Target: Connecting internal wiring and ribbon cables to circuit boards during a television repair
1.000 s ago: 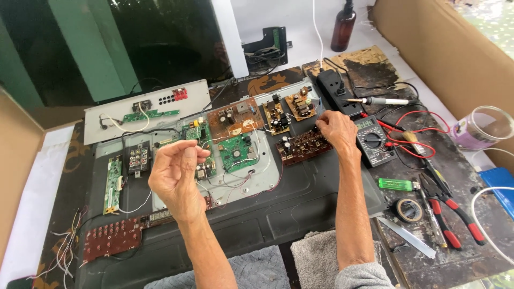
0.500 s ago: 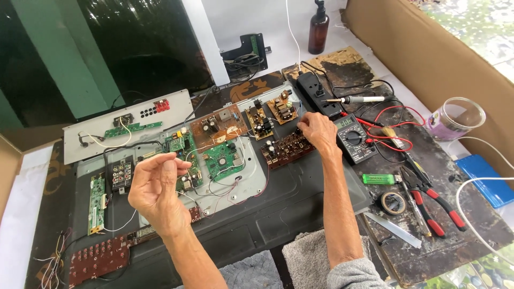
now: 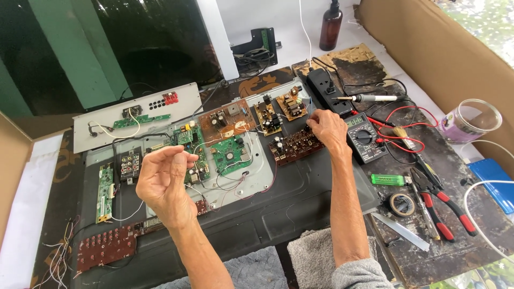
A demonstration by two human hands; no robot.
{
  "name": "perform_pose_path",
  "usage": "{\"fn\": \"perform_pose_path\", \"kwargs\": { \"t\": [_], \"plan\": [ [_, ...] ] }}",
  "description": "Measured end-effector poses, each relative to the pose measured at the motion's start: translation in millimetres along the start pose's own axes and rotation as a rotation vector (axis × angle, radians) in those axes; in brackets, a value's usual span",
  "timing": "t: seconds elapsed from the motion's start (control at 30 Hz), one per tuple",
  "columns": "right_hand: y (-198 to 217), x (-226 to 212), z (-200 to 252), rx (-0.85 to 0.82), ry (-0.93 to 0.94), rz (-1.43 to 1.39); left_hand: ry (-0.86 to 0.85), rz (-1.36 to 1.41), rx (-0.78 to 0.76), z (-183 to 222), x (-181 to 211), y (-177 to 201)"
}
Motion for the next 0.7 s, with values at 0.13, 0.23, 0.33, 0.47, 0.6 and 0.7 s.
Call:
{"fn": "perform_pose_path", "kwargs": {
  "t": [0.13, 0.23, 0.33, 0.47, 0.6, 0.7],
  "plan": [
    [0.3, -1.2, 0.7, 0.020, -0.003, 0.013, -0.014, -0.003, 0.010, -1.0, -1.2, 2.8],
    [-1.0, 1.3, -0.4, 0.024, -0.003, 0.020, -0.016, -0.003, 0.016, -0.4, -3.6, 4.4],
    [0.5, 0.2, -0.8, 0.030, 0.004, 0.036, -0.022, -0.006, 0.030, -0.8, -4.6, 6.4],
    [2.1, -0.3, 1.5, 0.044, 0.021, 0.023, -0.028, -0.008, 0.042, -1.3, -6.6, 8.1],
    [1.8, -0.3, 1.4, 0.047, 0.031, 0.039, -0.050, -0.024, 0.026, -5.0, -5.8, 9.2],
    [3.0, -0.7, 1.1, 0.070, 0.027, 0.044, -0.075, -0.039, 0.021, -6.2, -5.2, 8.8]
  ]
}}
Point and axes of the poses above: each hand's wrist, its own z-axis away from the middle knuckle, its own y-axis out of the back of the hand, x = y × z, the point moved 5 cm from there along -z, towards the middle knuckle, and after that the axes turned 14 degrees about -y, right-handed, at the moved point
